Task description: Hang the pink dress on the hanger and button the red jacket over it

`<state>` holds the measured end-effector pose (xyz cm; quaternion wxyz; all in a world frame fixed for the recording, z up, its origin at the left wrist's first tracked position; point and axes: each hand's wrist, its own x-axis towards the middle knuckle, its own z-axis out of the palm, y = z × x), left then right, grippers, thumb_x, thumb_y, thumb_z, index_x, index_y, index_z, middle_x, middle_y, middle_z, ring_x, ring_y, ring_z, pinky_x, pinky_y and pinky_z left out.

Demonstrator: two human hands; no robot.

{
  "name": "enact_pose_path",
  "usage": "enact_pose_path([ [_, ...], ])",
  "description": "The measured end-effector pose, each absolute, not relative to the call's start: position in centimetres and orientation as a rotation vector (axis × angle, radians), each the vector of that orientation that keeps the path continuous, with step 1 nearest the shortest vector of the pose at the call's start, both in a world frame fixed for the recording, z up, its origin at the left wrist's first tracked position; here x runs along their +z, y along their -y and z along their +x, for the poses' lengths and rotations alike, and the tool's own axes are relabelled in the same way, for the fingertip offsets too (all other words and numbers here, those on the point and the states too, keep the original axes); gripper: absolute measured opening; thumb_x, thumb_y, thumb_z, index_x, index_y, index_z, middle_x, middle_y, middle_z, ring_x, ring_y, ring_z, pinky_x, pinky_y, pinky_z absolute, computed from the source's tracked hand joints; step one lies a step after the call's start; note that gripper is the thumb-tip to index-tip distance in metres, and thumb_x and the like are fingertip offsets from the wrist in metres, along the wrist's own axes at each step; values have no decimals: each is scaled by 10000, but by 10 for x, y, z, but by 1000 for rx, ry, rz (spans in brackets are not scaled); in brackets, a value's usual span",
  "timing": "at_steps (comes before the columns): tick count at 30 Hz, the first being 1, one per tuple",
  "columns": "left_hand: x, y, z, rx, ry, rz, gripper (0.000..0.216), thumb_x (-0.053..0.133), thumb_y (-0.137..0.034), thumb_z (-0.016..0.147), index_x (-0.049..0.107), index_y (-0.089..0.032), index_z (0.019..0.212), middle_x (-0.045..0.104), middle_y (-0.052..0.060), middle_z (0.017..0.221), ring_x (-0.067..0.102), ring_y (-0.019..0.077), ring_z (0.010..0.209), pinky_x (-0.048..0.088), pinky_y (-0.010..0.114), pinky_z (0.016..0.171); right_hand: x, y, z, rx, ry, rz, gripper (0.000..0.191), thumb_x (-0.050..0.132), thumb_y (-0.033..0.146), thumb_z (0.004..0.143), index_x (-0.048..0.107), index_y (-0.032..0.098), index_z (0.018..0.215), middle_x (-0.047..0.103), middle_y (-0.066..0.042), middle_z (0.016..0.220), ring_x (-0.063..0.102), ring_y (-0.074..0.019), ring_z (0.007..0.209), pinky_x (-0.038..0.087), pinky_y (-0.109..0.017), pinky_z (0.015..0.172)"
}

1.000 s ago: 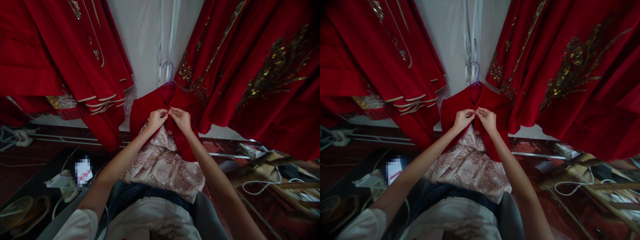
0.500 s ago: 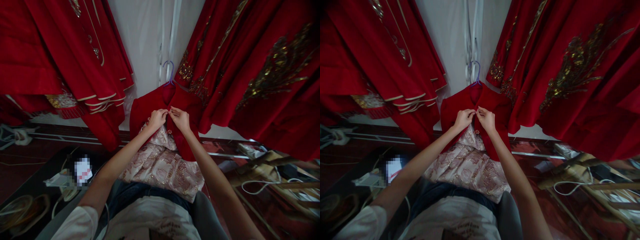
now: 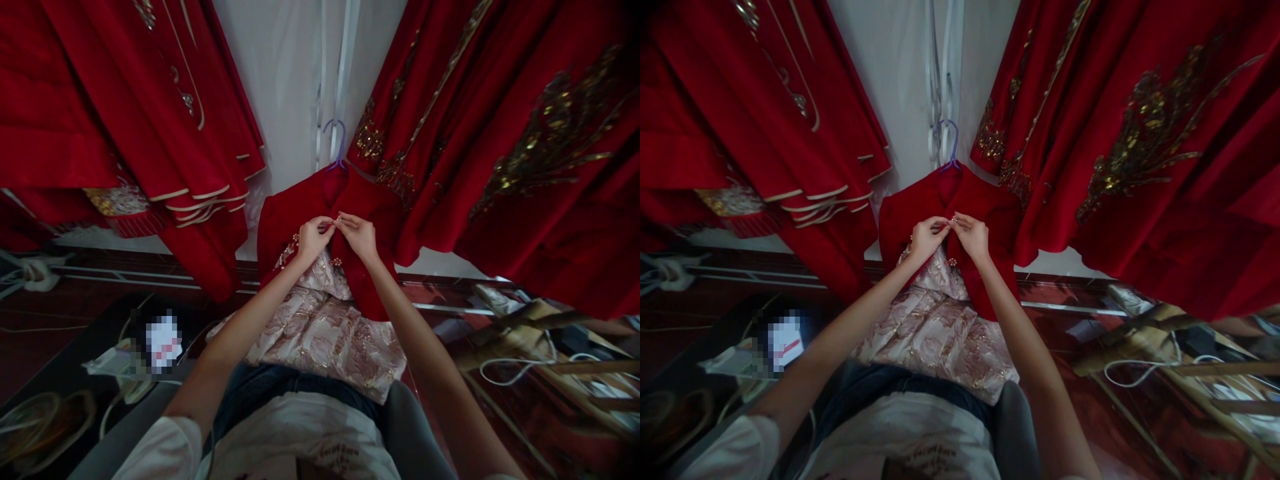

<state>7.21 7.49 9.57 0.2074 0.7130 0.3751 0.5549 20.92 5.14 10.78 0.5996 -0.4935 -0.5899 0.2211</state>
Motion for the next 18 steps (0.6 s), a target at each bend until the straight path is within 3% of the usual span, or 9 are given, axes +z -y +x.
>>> enact_pose_path([
  [6, 88, -79, 77, 1618, -902, 1735, 157, 668, -206, 800, 719, -146, 936, 752, 75, 943, 712, 147, 819, 577, 285, 807, 107, -51, 210, 548, 1333, -1132, 404, 715, 375, 759, 701, 142, 1088, 737, -99, 1036, 710, -234, 972, 566, -361, 892],
  [18, 96, -70, 71, 1609, -1014, 1996, 196, 596, -221, 871, 722, -200, 1021, 740, 55, 1025, 700, 152, 908, 560, 280, 837, 102, -50, 213, 590, 1364, -1125, 480, 704, 416, 768, 669, 156, 1170, 706, -96, 1126, 689, -243, 1030, 557, -397, 916],
])
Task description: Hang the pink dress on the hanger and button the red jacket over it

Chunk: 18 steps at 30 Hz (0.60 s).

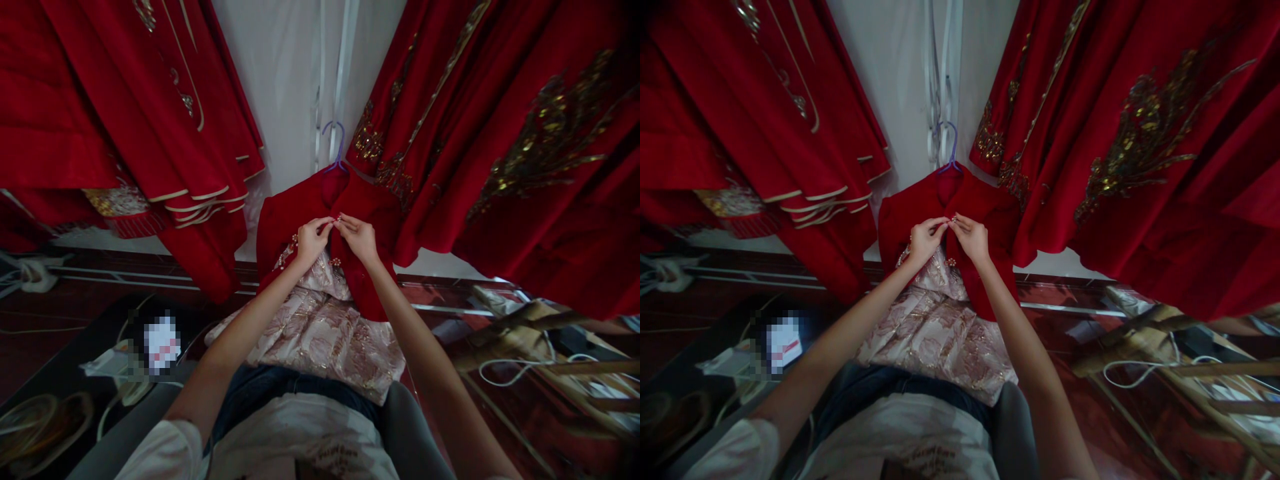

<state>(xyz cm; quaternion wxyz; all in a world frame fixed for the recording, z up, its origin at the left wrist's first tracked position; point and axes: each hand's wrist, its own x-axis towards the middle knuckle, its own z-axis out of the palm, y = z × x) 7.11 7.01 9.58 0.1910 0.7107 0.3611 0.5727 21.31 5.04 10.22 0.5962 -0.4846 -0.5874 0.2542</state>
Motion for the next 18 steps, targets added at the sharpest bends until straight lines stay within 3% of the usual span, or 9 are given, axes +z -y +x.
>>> enact_pose_path([
  [12, 105, -78, 63, 1566, -1048, 2232, 215, 570, -196, 878, 748, -211, 997, 745, 49, 1021, 709, 165, 903, 555, 289, 858, 105, -45, 197, 444, 1347, -1144, 415, 655, 379, 813, 668, 145, 1155, 715, -111, 1105, 698, -238, 1003, 572, -380, 903],
  [18, 104, -73, 67, 1511, -1025, 2238, 231, 563, -167, 866, 735, -206, 1016, 736, 54, 1045, 696, 168, 935, 540, 310, 906, 109, -54, 200, 467, 1327, -1195, 367, 669, 324, 763, 683, 145, 1084, 739, -107, 1021, 716, -231, 938, 579, -384, 875],
])
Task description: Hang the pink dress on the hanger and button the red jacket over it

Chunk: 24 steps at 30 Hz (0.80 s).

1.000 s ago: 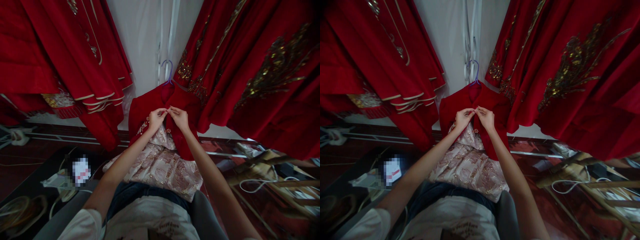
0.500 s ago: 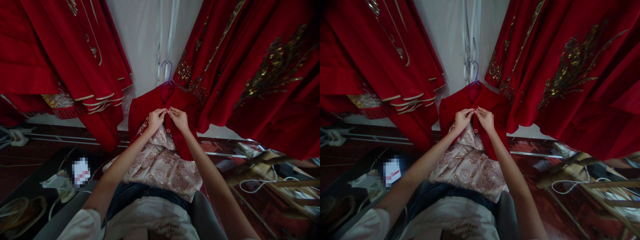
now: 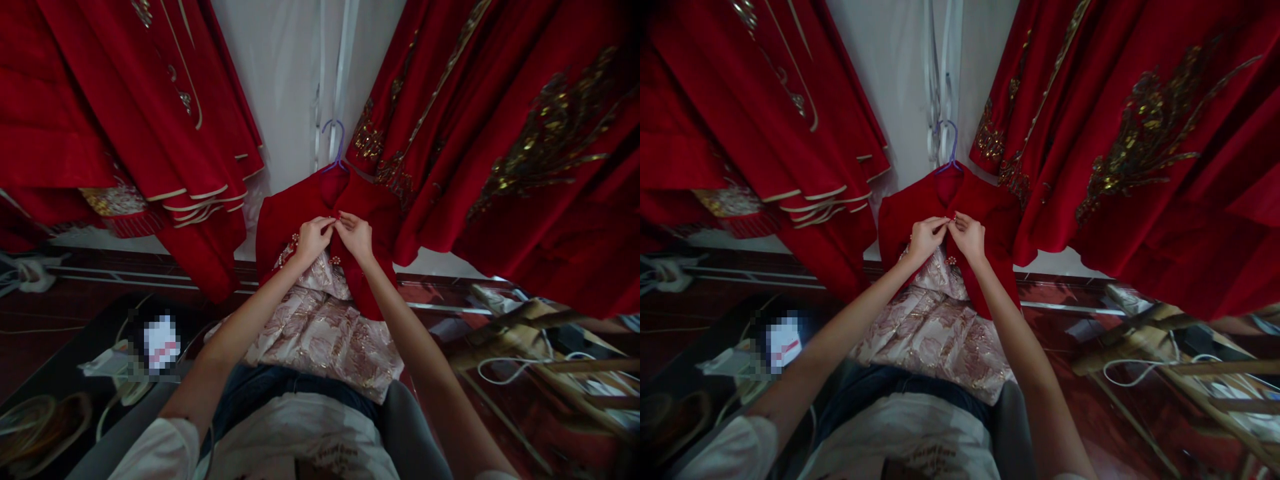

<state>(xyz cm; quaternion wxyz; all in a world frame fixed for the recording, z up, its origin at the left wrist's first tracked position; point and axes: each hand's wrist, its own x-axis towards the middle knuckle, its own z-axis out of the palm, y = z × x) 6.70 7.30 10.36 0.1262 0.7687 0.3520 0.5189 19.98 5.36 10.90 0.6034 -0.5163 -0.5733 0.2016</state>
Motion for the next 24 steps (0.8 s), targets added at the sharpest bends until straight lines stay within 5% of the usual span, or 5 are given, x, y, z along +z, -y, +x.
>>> enact_pose_path([
  [4, 95, -72, 70, 1522, -921, 1964, 295, 599, -126, 810, 684, -183, 1086, 717, 71, 1083, 685, 161, 926, 556, 297, 851, 96, -54, 198, 501, 1350, -1101, 517, 623, 341, 790, 552, 168, 1272, 687, -111, 1121, 683, -193, 983, 556, -346, 885],
  [8, 81, -66, 62, 1461, -787, 1755, 453, 614, -72, 757, 604, -172, 1198, 672, 99, 1182, 651, 169, 1027, 521, 321, 922, 68, -36, 199, 481, 1406, -1158, 751, 688, 322, 698, 381, 178, 1368, 632, -115, 1116, 645, -184, 893, 557, -317, 730],
  [14, 69, -48, 45, 1149, -718, 1542, 330, 614, -378, 836, 662, -147, 1067, 675, 131, 1158, 658, 209, 972, 513, 391, 913, 63, -6, 225, 715, 1320, -1342, 383, 630, 298, 658, 526, 186, 1010, 631, -10, 779, 589, -140, 634, 496, -274, 595],
  [21, 80, -23, 51, 988, -631, 1057, 608, 463, -677, 846, 644, -184, 1153, 651, 101, 1241, 557, 269, 1209, 398, 433, 1069, 113, 32, 224, 1270, 1365, -1018, 468, 648, 384, 769, 541, 229, 1197, 676, -62, 1050, 660, -165, 927, 545, -318, 796],
  [24, 85, -12, 47, 934, -508, 905, 705, 388, -742, 830, 647, -167, 1145, 686, 118, 1164, 600, 285, 1144, 464, 442, 992, 107, 39, 210, 1088, 1535, -1066, 488, 699, 364, 748, 546, 208, 1184, 649, -88, 1086, 642, -176, 979, 536, -359, 860],
])
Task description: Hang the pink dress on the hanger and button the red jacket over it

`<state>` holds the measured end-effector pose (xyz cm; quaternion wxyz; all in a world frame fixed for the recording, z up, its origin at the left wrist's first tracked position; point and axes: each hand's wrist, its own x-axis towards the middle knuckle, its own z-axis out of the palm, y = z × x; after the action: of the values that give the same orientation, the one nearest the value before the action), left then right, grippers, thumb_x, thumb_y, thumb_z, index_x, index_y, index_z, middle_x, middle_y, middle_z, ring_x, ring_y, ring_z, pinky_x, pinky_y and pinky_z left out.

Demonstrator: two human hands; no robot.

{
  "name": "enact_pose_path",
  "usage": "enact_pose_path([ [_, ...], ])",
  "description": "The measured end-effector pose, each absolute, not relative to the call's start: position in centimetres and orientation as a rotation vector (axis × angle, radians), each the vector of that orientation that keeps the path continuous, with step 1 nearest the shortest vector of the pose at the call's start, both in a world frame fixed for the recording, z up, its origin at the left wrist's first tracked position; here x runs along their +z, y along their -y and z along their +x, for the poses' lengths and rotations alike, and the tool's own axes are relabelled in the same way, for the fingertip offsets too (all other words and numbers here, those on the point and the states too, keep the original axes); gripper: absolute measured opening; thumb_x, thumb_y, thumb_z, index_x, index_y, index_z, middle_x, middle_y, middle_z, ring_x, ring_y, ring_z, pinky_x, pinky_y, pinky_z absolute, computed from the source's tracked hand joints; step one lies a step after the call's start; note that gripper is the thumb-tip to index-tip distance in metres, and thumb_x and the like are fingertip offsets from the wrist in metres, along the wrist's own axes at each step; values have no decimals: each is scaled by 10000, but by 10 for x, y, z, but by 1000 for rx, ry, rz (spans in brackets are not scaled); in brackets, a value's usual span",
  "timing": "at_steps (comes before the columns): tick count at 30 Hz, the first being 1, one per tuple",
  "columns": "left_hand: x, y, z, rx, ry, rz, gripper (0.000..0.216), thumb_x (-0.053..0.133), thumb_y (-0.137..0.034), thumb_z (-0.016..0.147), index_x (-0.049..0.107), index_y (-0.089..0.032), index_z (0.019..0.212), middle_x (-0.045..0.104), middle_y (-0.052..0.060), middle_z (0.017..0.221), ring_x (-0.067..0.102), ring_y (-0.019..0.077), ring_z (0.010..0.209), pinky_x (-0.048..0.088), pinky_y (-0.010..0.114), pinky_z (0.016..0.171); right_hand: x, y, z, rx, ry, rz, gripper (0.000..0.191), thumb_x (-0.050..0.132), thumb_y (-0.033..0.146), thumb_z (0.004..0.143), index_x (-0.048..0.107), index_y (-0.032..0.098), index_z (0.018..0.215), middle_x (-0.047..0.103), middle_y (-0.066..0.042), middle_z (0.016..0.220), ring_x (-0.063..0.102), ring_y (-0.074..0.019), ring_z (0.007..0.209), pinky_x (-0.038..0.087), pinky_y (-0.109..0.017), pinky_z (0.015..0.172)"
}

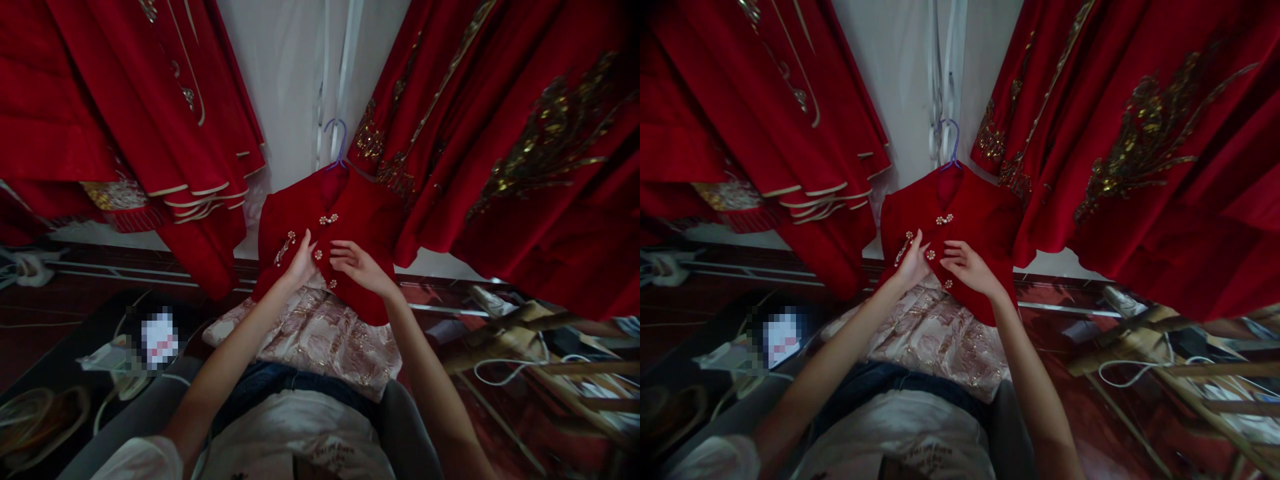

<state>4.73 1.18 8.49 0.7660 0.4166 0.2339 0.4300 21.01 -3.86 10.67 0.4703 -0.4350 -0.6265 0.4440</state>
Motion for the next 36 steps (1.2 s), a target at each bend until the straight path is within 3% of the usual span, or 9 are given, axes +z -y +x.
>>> enact_pose_path([
  [3, 79, -3, 39, 1017, -585, 859, 654, 467, -712, 812, 662, -144, 1070, 712, 122, 1064, 663, 251, 1001, 532, 384, 867, 92, 37, 198, 822, 1566, -1169, 394, 680, 388, 775, 575, 193, 1101, 639, -69, 986, 634, -162, 879, 549, -331, 776],
  [8, 61, 3, 28, 1357, -861, 915, 440, 715, -550, 706, 660, -122, 792, 711, 73, 782, 667, 154, 668, 551, 288, 669, 78, 26, 176, 704, 1513, -1171, 373, 702, 431, 750, 580, 186, 1002, 615, -35, 881, 595, -130, 728, 527, -276, 655],
  [12, 53, -2, 19, 1353, -987, 1125, 350, 710, -482, 713, 685, -137, 768, 674, 33, 666, 616, 130, 573, 526, 278, 611, 71, 11, 160, 722, 1438, -1173, 408, 744, 420, 688, 563, 185, 968, 607, -13, 803, 587, -123, 667, 507, -259, 609],
  [16, 47, -17, 9, 1524, -1176, 1500, 214, 694, -363, 738, 707, -182, 852, 671, 42, 810, 608, 152, 723, 500, 295, 692, 66, -2, 152, 848, 1340, -1102, 392, 756, 386, 652, 585, 183, 940, 629, -9, 770, 596, -121, 671, 522, -259, 637],
  [19, 40, -31, 5, 1671, -1351, 1630, 460, 794, -324, 633, 651, -211, 1055, 633, 76, 1052, 585, 198, 949, 486, 327, 808, 68, -8, 152, 955, 1280, -1076, 420, 778, 380, 618, 614, 170, 942, 641, -14, 758, 605, -121, 678, 530, -254, 625],
  [21, 34, -41, 5, 1688, -1365, 1582, 595, 830, -339, 584, 593, -207, 1113, 607, 88, 1115, 576, 201, 987, 478, 340, 843, 71, -10, 152, 1009, 1255, -1061, 449, 795, 389, 595, 625, 166, 945, 642, -10, 750, 605, -116, 667, 532, -242, 597],
  [27, 25, -62, 9, 1681, -1207, 1393, 518, 814, -347, 599, 559, -176, 1015, 636, 71, 1012, 616, 163, 913, 463, 317, 858, 76, -18, 152, 1080, 1186, -1032, 485, 818, 411, 567, 618, 178, 943, 624, 10, 748, 607, -103, 647, 560, -229, 548],
  [36, 43, -59, 3, 1555, -1108, 1248, 339, 780, -308, 623, 659, -141, 891, 699, 84, 947, 644, 165, 857, 471, 314, 864, 73, -29, 148, 996, 1277, -1087, 413, 755, 365, 643, 603, 183, 981, 600, 12, 768, 596, -107, 668, 581, -247, 556],
])
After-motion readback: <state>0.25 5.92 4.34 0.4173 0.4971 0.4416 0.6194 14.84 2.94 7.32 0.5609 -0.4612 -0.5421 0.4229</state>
